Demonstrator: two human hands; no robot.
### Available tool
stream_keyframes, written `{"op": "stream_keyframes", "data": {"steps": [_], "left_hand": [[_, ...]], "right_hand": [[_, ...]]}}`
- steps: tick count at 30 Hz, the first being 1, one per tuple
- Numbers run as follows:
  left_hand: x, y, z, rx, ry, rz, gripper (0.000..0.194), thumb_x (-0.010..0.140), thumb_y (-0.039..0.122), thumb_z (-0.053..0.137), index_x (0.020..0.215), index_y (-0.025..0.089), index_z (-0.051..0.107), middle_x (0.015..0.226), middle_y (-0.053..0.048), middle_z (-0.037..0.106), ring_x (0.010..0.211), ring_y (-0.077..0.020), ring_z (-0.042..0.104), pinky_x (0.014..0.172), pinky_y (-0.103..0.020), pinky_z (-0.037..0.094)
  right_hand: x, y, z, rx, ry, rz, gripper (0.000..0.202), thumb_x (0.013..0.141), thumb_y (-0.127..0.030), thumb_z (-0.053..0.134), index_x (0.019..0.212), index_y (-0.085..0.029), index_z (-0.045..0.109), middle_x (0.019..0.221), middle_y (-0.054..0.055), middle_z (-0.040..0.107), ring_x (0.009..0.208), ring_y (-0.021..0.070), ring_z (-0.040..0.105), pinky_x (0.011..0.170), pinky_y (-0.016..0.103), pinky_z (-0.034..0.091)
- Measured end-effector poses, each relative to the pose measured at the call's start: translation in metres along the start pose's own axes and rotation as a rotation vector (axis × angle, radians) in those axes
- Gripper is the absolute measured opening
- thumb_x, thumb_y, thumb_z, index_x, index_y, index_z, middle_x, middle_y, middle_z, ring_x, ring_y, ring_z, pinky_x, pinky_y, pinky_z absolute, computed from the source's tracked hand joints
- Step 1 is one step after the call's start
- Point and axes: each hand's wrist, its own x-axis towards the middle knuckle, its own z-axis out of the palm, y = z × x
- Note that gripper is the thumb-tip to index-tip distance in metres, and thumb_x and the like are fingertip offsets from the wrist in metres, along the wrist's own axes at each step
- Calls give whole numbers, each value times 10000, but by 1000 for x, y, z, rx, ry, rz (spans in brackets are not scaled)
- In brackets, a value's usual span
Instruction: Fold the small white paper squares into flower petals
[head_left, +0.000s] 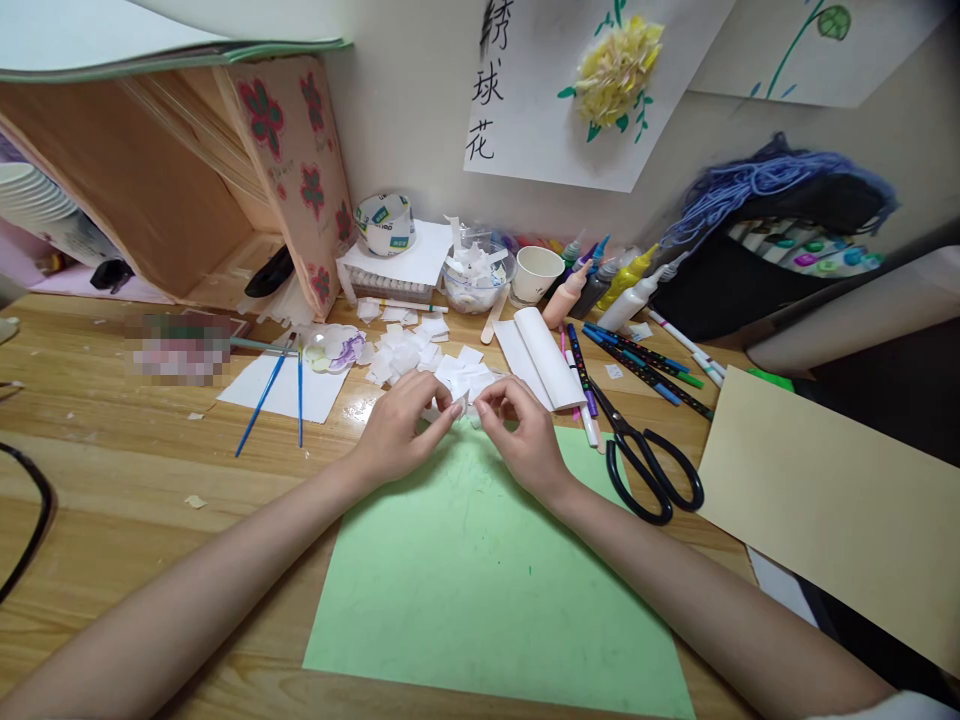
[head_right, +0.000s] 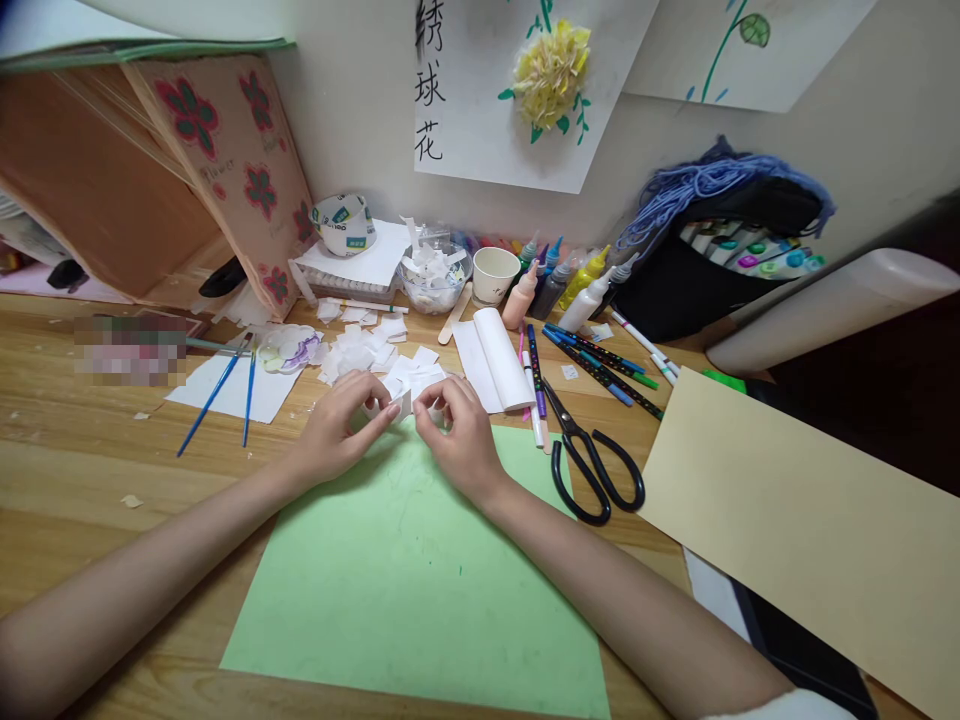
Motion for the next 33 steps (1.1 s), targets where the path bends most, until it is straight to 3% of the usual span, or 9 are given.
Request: {"op": "stream_keyframes", "data": {"steps": [5, 10, 18, 33], "left_hand": [[-1, -2, 0, -19, -28, 22, 175, 902, 289, 449, 765, 183, 476, 747, -16, 530, 727, -146, 470, 660, -291, 372], [0, -3, 1, -30, -54, 22, 196, 916, 283, 420, 756, 182, 473, 736, -17, 518, 730, -149, 466, 661, -292, 370], [0, -3, 1, -25, -59, 20, 196, 912, 273, 419, 742, 179, 439, 720, -9, 488, 710, -144, 445, 646, -283, 349], [-1, -2, 0, -25, -81, 5, 200, 917, 253, 389, 732, 179, 408, 717, -7, 467, 706, -143, 430, 649, -282, 338]], "right_hand": [[0, -3, 0, -36, -118, -65, 200, 762, -301, 657, 830, -213, 490, 847, 22, 536, 776, 171, 497, 662, 294, 409], [0, -4, 0, -76, -155, -79, 89, 841, -271, 565, 825, -212, 501, 837, 29, 532, 796, 175, 501, 675, 298, 403], [0, -3, 0, -34, -89, -62, 80, 842, -150, 486, 791, -211, 471, 813, 21, 506, 746, 160, 479, 662, 291, 399], [0, 3, -1, 69, 18, -8, 99, 846, -155, 464, 763, -204, 441, 789, 2, 463, 738, 145, 461, 640, 276, 377]]}}
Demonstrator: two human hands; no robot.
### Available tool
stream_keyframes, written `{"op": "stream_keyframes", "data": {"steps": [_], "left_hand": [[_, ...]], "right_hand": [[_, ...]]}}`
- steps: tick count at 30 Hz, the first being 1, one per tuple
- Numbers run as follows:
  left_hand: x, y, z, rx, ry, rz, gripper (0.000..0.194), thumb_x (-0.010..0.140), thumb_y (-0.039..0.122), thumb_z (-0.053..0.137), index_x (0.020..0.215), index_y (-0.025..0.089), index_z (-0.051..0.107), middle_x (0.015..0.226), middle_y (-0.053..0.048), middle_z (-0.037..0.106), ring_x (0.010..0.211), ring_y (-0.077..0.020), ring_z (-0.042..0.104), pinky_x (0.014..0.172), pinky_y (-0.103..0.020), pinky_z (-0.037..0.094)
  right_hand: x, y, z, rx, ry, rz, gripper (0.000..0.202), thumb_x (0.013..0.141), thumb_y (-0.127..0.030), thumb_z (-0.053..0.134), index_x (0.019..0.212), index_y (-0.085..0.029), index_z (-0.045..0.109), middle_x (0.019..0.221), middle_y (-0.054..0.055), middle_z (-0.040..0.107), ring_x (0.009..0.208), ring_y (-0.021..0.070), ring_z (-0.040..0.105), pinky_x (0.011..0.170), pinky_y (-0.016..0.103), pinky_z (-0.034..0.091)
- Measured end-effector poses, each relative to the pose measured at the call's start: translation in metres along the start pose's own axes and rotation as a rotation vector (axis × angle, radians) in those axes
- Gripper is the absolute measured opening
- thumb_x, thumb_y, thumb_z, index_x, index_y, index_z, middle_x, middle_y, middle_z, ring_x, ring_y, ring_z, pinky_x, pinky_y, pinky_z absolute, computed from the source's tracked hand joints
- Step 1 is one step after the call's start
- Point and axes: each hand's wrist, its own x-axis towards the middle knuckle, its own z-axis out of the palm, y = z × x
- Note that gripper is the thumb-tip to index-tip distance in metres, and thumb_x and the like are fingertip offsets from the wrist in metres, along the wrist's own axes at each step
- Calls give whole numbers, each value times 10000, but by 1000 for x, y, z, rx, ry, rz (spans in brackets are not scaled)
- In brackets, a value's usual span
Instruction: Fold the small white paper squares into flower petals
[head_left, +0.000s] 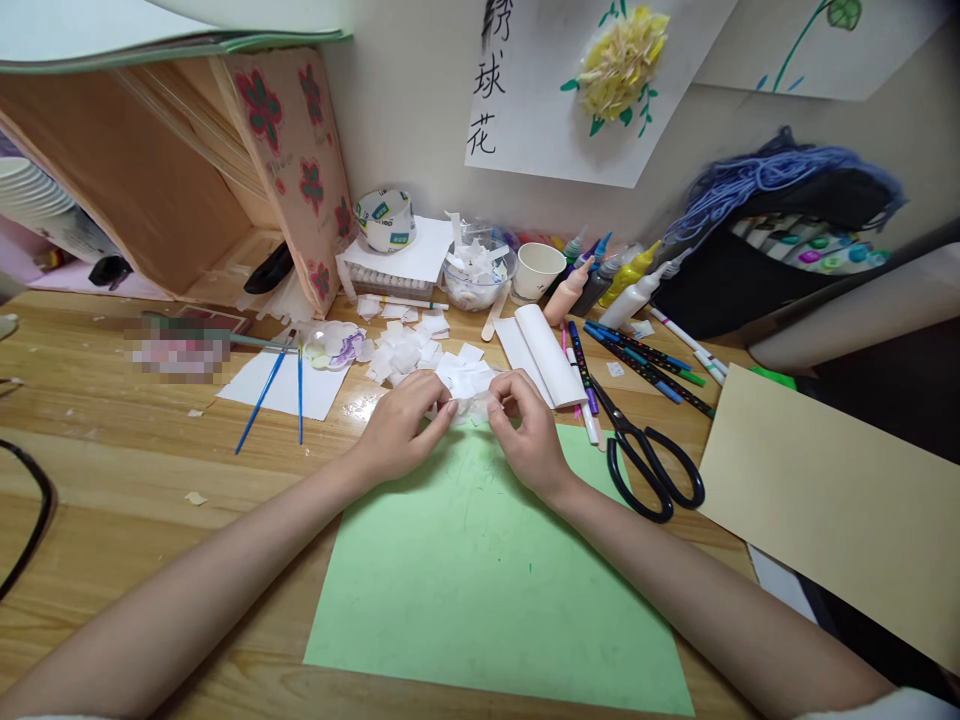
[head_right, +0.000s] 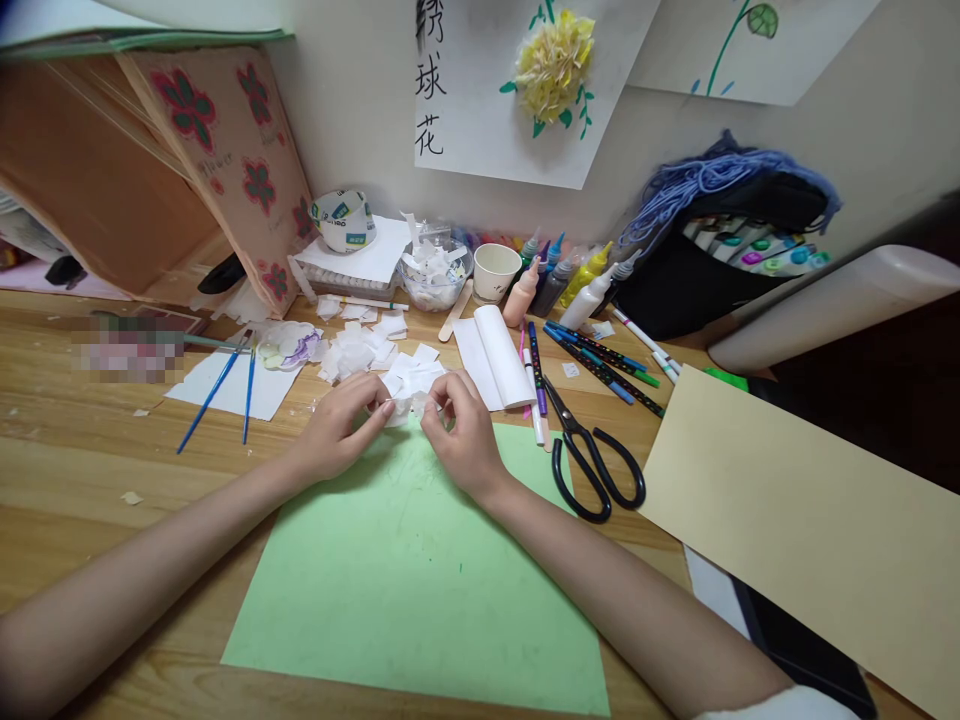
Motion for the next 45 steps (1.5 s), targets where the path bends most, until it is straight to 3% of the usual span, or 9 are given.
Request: {"op": "stream_keyframes", "data": {"steps": [7, 15, 19, 23, 25, 29, 32, 41, 45], "left_hand": [[0, -1, -1, -6, 0, -11, 221, 911, 242, 375, 699, 181, 395, 695, -4, 454, 689, -143, 427, 638, -283, 336], [1, 1, -2, 30, -107, 57, 200, 906, 299, 406, 786, 175, 507, 751, -18, 538, 737, -154, 477, 669, -286, 367], [1, 1, -1, 9, 45, -28, 192, 887, 343, 481, 970, 178, 531, 848, -29, 562, 798, -156, 506, 716, -289, 394], [1, 0, 0, 38, 143, 78, 101, 870, 281, 523, 863, 183, 541, 854, -32, 569, 848, -163, 506, 754, -300, 402], [1, -3, 0, 79, 280, 73, 78, 865, 249, 527, 821, 186, 533, 824, -27, 566, 835, -162, 506, 753, -303, 406], [4, -15, -3, 205, 684, -198, 94, 866, 280, 523, 838, 190, 517, 840, -34, 550, 845, -179, 500, 796, -336, 406], [5, -20, -3, 264, 781, -359, 267, 815, 325, 594, 1009, 181, 479, 1042, -90, 509, 1019, -229, 462, 901, -389, 381], [3, -11, 0, 239, 744, -251, 274, 832, 262, 555, 1042, 197, 393, 1084, -106, 444, 1066, -234, 409, 915, -416, 367], [2, -7, -1, 223, 605, -142, 126, 853, 217, 505, 951, 209, 427, 957, -63, 510, 926, -202, 457, 818, -363, 390]], "right_hand": [[0, 6, 1, 60, 90, 91, 72, 879, -219, 442, 809, -204, 449, 791, 0, 453, 714, 138, 451, 622, 269, 378], [1, 2, 0, 125, 30, 32, 79, 893, -234, 457, 822, -203, 475, 822, 8, 471, 747, 134, 466, 649, 265, 383], [2, -2, 0, 122, -65, 1, 86, 888, -225, 477, 804, -206, 484, 814, 8, 476, 745, 135, 467, 644, 264, 385], [3, -3, 0, 75, -149, 5, 71, 878, -228, 499, 810, -206, 509, 822, 16, 501, 748, 142, 481, 640, 271, 394], [3, -2, 0, 35, -151, 22, 35, 862, -222, 517, 834, -204, 528, 839, 23, 513, 744, 144, 487, 632, 274, 400], [1, -1, 1, -140, -208, -12, 42, 777, -186, 601, 813, -195, 581, 820, 27, 546, 774, 166, 501, 680, 302, 416], [-1, -1, 3, -278, -229, -93, 51, 730, -172, 631, 766, -194, 602, 778, 30, 576, 816, 197, 502, 728, 332, 421], [-4, 1, 7, -457, -162, -217, 119, 747, -119, 571, 664, -202, 557, 689, 40, 589, 741, 208, 483, 631, 327, 421], [-4, 2, 7, -442, -171, -213, 120, 756, -107, 557, 682, -201, 547, 706, 41, 580, 739, 203, 489, 642, 329, 421]]}}
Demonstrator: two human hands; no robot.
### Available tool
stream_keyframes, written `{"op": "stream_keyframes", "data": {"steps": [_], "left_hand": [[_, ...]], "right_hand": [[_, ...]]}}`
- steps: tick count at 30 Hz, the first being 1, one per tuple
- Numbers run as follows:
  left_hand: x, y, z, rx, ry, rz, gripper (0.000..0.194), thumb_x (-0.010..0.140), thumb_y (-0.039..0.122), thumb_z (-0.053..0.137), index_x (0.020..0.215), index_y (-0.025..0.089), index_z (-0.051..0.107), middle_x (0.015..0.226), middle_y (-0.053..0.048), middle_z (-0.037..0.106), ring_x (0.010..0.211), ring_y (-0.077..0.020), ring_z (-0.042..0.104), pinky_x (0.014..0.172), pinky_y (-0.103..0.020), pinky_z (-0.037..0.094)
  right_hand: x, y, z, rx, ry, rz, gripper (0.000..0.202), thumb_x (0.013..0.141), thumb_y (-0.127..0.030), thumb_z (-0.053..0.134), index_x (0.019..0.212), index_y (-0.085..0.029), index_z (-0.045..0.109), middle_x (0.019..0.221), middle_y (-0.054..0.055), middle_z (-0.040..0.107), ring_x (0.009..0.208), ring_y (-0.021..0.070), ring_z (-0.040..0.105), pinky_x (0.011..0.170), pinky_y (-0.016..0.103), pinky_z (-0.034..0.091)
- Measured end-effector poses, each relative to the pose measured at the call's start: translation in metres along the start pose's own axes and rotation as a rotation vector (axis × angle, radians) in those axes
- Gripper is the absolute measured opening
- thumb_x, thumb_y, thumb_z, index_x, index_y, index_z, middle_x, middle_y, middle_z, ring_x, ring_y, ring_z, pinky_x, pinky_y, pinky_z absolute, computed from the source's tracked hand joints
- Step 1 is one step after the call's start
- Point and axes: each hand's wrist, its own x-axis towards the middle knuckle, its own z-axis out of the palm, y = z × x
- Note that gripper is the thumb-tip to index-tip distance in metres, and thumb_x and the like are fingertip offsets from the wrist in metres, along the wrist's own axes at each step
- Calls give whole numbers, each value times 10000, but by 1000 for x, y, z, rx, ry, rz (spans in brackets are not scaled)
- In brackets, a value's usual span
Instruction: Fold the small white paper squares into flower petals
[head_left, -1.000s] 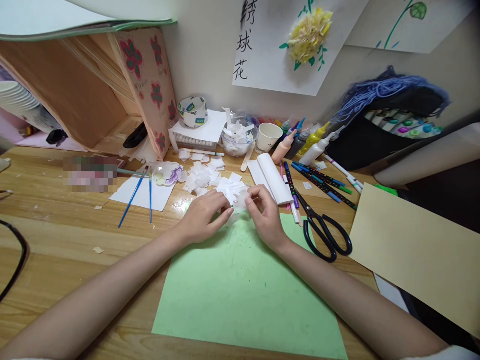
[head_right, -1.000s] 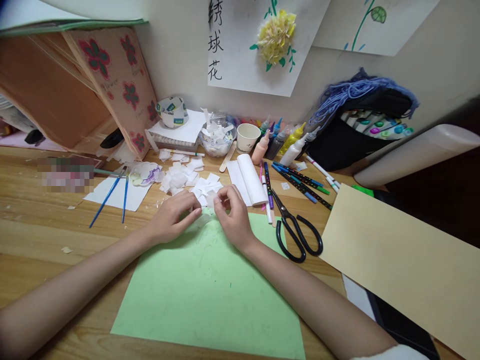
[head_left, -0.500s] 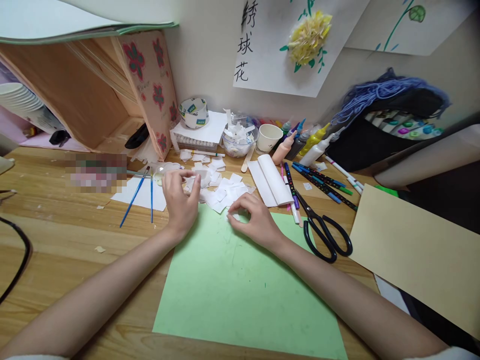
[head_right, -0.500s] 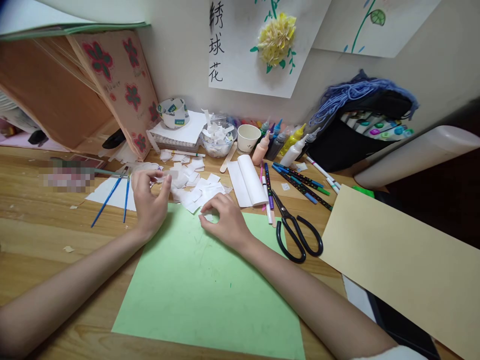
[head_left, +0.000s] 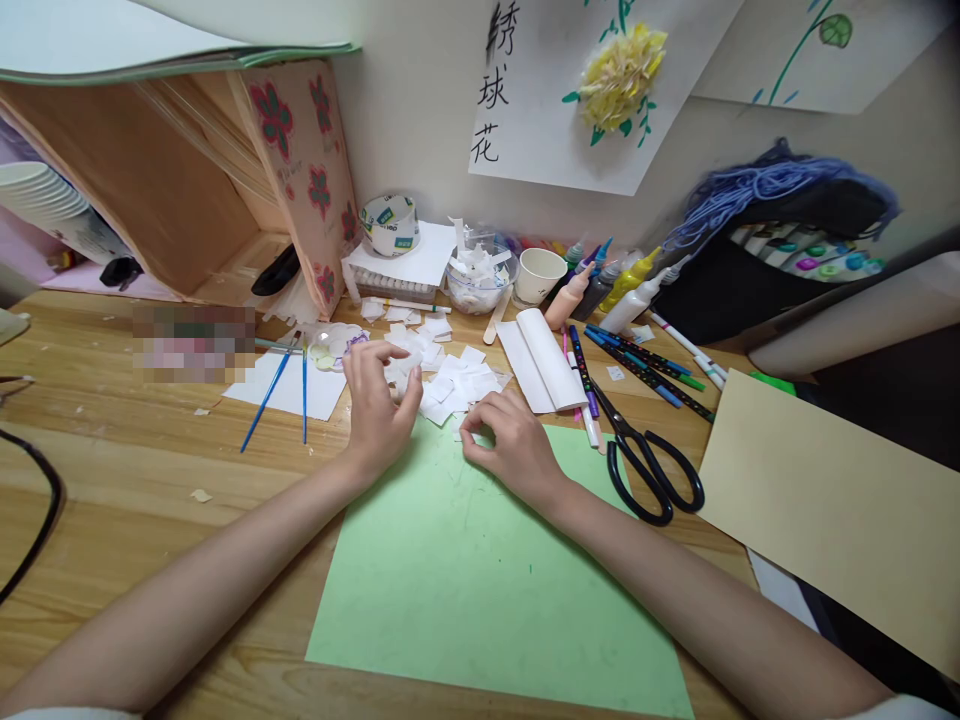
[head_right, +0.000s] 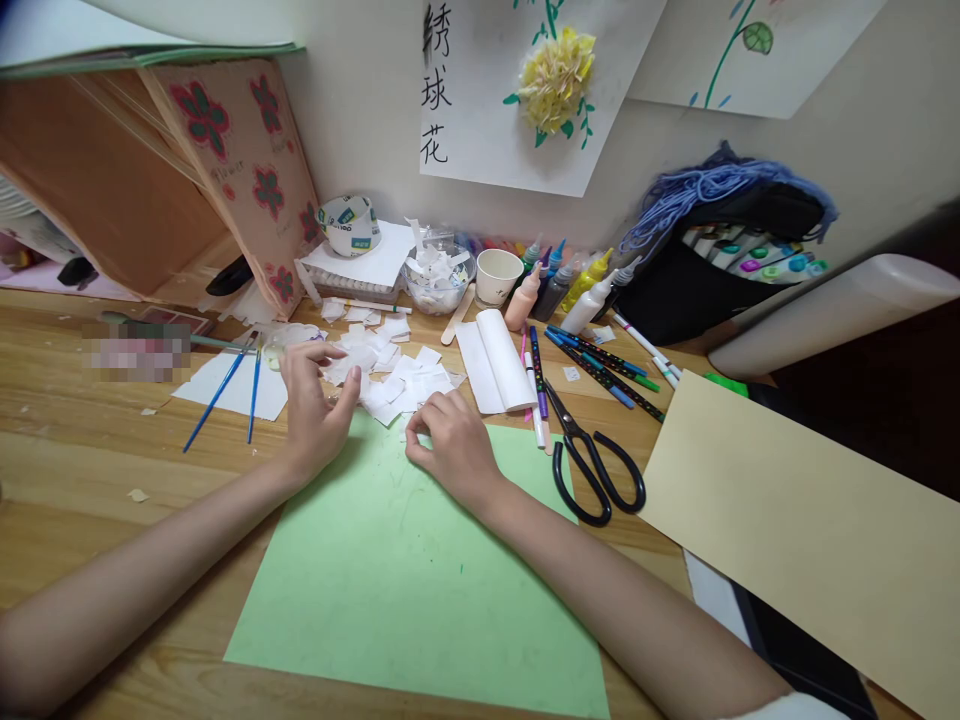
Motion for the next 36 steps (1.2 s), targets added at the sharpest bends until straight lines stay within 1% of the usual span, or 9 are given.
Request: {"op": "stream_keyframes", "data": {"steps": [3, 6, 9, 11, 13, 16, 24, 31, 36], "left_hand": [[-1, 4, -3, -13, -88, 62, 36, 858, 194, 486, 854, 204, 452, 843, -31, 541, 841, -182, 470, 787, -345, 375], [-3, 7, -4, -55, -136, 37, 81, 861, 203, 483, 783, 192, 462, 759, -14, 538, 749, -157, 476, 706, -303, 377], [-5, 8, -5, -122, -272, 27, 154, 879, 228, 460, 734, 182, 483, 676, 7, 519, 640, -123, 469, 612, -260, 362], [-6, 8, -5, -146, -380, 54, 180, 884, 248, 453, 727, 177, 505, 640, 17, 514, 591, -108, 459, 582, -247, 350], [-7, 8, -5, -159, -472, 86, 186, 887, 261, 445, 744, 172, 525, 628, 20, 519, 568, -100, 454, 569, -240, 345], [-7, 8, -4, -165, -558, 125, 190, 895, 274, 430, 787, 168, 544, 645, 17, 539, 576, -99, 465, 573, -235, 347], [-7, 8, -4, -227, -590, 116, 191, 904, 262, 411, 801, 172, 544, 682, 9, 567, 608, -103, 490, 599, -233, 367], [-6, 6, -4, -239, -560, 96, 183, 903, 258, 411, 787, 173, 524, 667, 14, 535, 596, -100, 462, 588, -234, 352], [-5, 7, -4, -240, -505, 79, 168, 879, 241, 429, 737, 178, 494, 640, 21, 509, 577, -98, 444, 568, -234, 346]], "right_hand": [[1, -1, -1, 52, 16, 21, 117, 754, -100, 560, 698, -202, 547, 713, 37, 569, 735, 198, 488, 660, 332, 422], [2, -2, -4, 134, 77, 43, 119, 753, -95, 571, 718, -206, 546, 723, 29, 564, 750, 193, 492, 688, 333, 423], [4, -2, -8, 221, 164, 66, 116, 758, -99, 580, 732, -208, 550, 731, 21, 558, 755, 185, 499, 685, 327, 419], [4, -2, -9, 270, 200, 85, 106, 767, -113, 583, 736, -210, 553, 733, 17, 554, 747, 180, 500, 663, 320, 414], [4, -2, -10, 297, 203, 90, 99, 772, -127, 585, 737, -214, 555, 733, 16, 553, 745, 179, 500, 649, 317, 407], [4, -2, -10, 308, 194, 57, 102, 771, -128, 585, 734, -216, 549, 730, 14, 560, 742, 178, 497, 647, 318, 402], [3, -5, -10, 321, 209, 34, 102, 772, -123, 571, 745, -218, 547, 727, 15, 553, 721, 172, 487, 624, 313, 396], [3, -5, -12, 321, 235, 39, 107, 765, -111, 582, 757, -214, 554, 731, 14, 541, 711, 167, 481, 612, 305, 393], [3, -5, -13, 348, 259, 65, 91, 773, -129, 580, 762, -214, 549, 738, 12, 523, 697, 160, 477, 603, 301, 391]]}}
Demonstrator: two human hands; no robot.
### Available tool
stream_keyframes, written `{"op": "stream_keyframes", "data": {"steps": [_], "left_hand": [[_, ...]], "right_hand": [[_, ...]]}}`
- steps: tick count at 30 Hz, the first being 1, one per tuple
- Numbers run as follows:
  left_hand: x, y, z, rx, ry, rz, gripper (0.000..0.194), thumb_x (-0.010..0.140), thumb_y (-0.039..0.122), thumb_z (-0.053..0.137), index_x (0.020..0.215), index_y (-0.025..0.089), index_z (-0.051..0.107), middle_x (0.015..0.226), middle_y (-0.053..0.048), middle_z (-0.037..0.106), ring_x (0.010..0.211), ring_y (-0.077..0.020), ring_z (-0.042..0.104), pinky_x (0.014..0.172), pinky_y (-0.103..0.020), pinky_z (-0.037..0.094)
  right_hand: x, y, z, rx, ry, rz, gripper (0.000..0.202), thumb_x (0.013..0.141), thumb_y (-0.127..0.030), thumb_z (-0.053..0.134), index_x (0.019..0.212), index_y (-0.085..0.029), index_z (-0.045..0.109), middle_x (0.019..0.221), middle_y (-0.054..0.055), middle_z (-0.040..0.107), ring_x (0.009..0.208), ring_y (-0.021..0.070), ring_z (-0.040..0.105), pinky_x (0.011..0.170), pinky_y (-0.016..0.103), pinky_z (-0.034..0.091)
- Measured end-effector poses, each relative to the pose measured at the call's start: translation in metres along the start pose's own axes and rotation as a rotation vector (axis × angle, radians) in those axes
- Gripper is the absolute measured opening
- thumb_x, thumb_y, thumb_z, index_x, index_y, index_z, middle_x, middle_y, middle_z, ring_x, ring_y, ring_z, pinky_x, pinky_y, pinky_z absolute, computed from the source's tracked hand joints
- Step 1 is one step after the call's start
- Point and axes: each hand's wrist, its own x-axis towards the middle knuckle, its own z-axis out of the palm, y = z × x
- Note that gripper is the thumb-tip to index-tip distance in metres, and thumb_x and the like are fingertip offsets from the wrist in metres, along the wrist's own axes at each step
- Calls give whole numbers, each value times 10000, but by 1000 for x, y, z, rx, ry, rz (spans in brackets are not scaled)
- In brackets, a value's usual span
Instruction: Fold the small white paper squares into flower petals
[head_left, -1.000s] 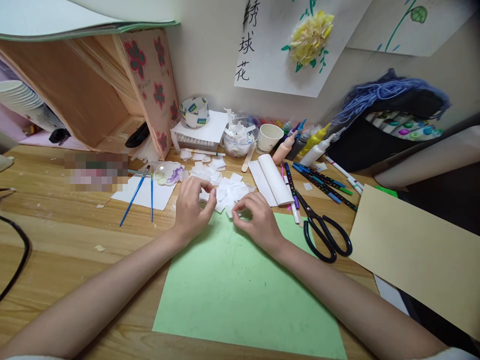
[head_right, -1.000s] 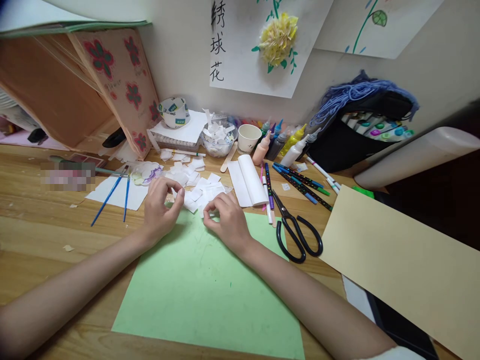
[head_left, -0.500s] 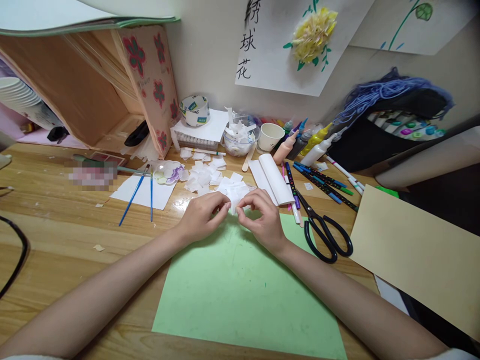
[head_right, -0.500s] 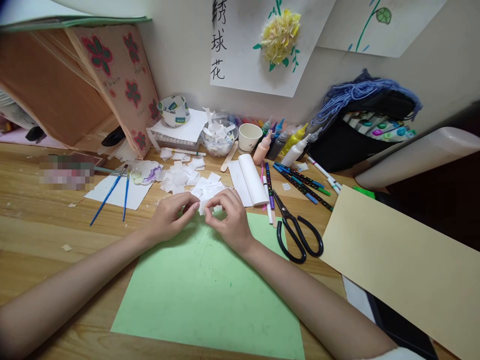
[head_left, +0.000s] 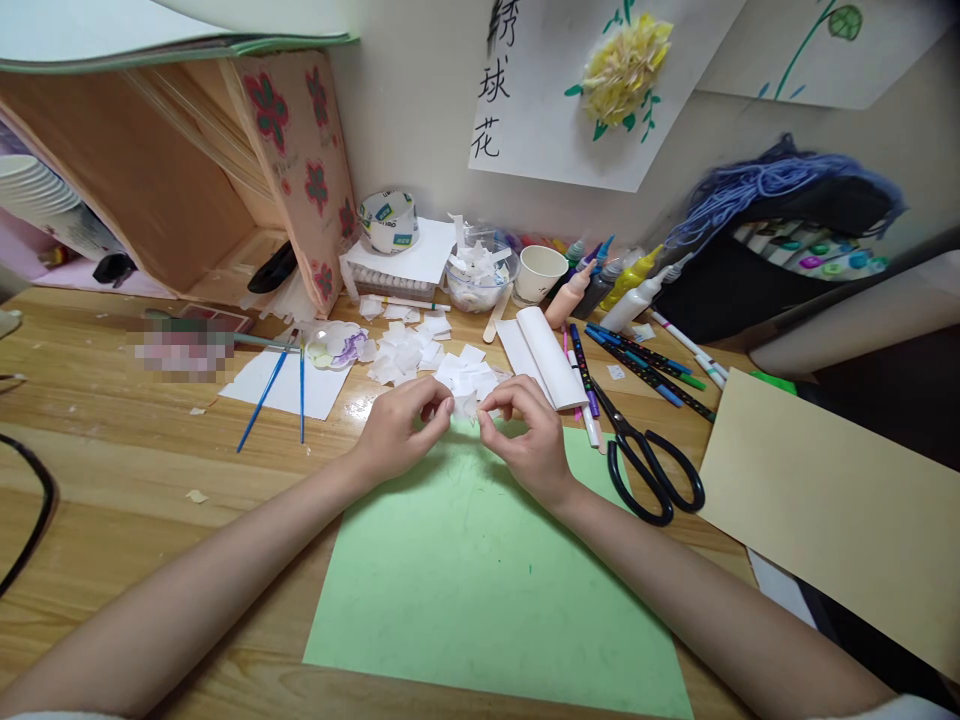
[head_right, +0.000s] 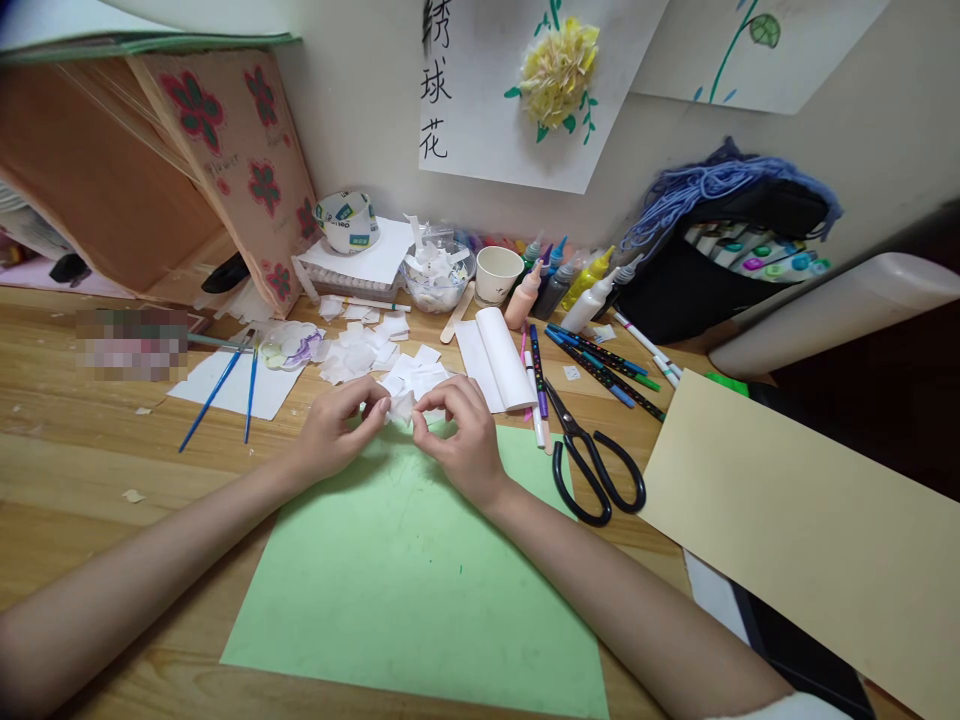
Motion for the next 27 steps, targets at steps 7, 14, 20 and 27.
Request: {"op": "stream_keyframes", "data": {"steps": [7, 14, 20, 27], "left_hand": [[2, 2, 0, 2, 59, -48, 161, 851, 212, 444, 697, 181, 476, 610, 32, 480, 562, -93, 436, 556, -234, 342], [1, 0, 0, 7, 115, -93, 149, 832, 197, 458, 685, 179, 474, 621, 31, 495, 570, -95, 444, 563, -236, 343], [1, -1, 0, 35, 131, -122, 172, 815, 191, 457, 644, 181, 446, 606, 29, 484, 559, -103, 432, 555, -244, 335], [1, 5, -3, 124, 6, 27, 162, 845, 325, 490, 783, 177, 515, 778, -33, 557, 749, -165, 492, 679, -302, 380]], "right_hand": [[0, 1, -1, 41, 58, 77, 72, 797, -154, 572, 769, -213, 544, 760, 9, 513, 683, 150, 464, 615, 297, 393], [1, 5, 0, 116, 110, 144, 49, 810, -161, 558, 791, -201, 538, 790, 10, 500, 679, 136, 452, 616, 284, 389], [1, 8, 0, 128, 135, 182, 33, 821, -185, 550, 796, -197, 532, 798, 12, 497, 701, 139, 467, 616, 278, 388], [0, 5, 2, 111, 25, 137, 61, 807, -141, 555, 783, -196, 542, 781, 6, 507, 694, 135, 456, 622, 278, 381]]}}
